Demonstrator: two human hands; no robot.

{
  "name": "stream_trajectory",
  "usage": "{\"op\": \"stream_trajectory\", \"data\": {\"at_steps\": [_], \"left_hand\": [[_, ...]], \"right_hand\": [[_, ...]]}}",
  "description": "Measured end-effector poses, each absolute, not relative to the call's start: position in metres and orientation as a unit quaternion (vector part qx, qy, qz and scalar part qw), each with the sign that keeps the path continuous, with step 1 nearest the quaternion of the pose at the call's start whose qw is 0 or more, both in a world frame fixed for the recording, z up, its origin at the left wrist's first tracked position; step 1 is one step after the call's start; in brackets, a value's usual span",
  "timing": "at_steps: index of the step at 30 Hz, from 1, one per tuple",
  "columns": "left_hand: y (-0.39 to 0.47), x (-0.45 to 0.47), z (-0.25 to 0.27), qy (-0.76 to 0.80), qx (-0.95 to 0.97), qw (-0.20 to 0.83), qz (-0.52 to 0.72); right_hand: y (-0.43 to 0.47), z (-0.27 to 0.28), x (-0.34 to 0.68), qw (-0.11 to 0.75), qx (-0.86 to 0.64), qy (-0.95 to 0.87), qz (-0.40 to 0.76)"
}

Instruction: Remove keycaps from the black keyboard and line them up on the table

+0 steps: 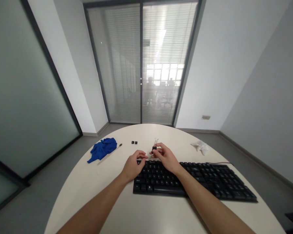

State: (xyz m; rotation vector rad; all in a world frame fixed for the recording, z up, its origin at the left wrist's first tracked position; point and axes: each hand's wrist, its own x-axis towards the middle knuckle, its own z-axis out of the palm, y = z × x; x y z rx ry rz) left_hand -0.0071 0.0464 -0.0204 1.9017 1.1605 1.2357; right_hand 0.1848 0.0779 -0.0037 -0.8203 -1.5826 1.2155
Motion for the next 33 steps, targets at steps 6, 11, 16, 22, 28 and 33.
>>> {"op": "stream_trajectory", "data": {"at_steps": [6, 11, 16, 22, 28, 33], "left_hand": [[0.046, -0.008, -0.021, 0.461, 0.731, 0.279, 0.419], [0.046, -0.008, -0.020, 0.467, 0.740, 0.261, 0.408], [0.046, -0.008, -0.021, 0.467, 0.741, 0.268, 0.400], [0.046, -0.008, -0.018, 0.471, 0.745, 0.271, 0.387], [0.047, -0.008, -0.018, 0.480, 0.740, 0.265, 0.390], [0.047, -0.007, -0.020, 0.483, 0.741, 0.264, 0.384]], "right_hand": [[0.073, -0.004, 0.184, 0.451, -0.345, -0.669, 0.480], [0.067, -0.001, 0.184, 0.410, -0.352, -0.746, 0.389], [0.068, -0.002, 0.183, 0.397, -0.371, -0.778, 0.316], [0.067, 0.000, 0.182, 0.339, -0.460, -0.790, 0.222], [0.069, -0.002, 0.183, 0.335, -0.455, -0.791, 0.234], [0.070, -0.003, 0.185, 0.337, -0.441, -0.795, 0.245]]}}
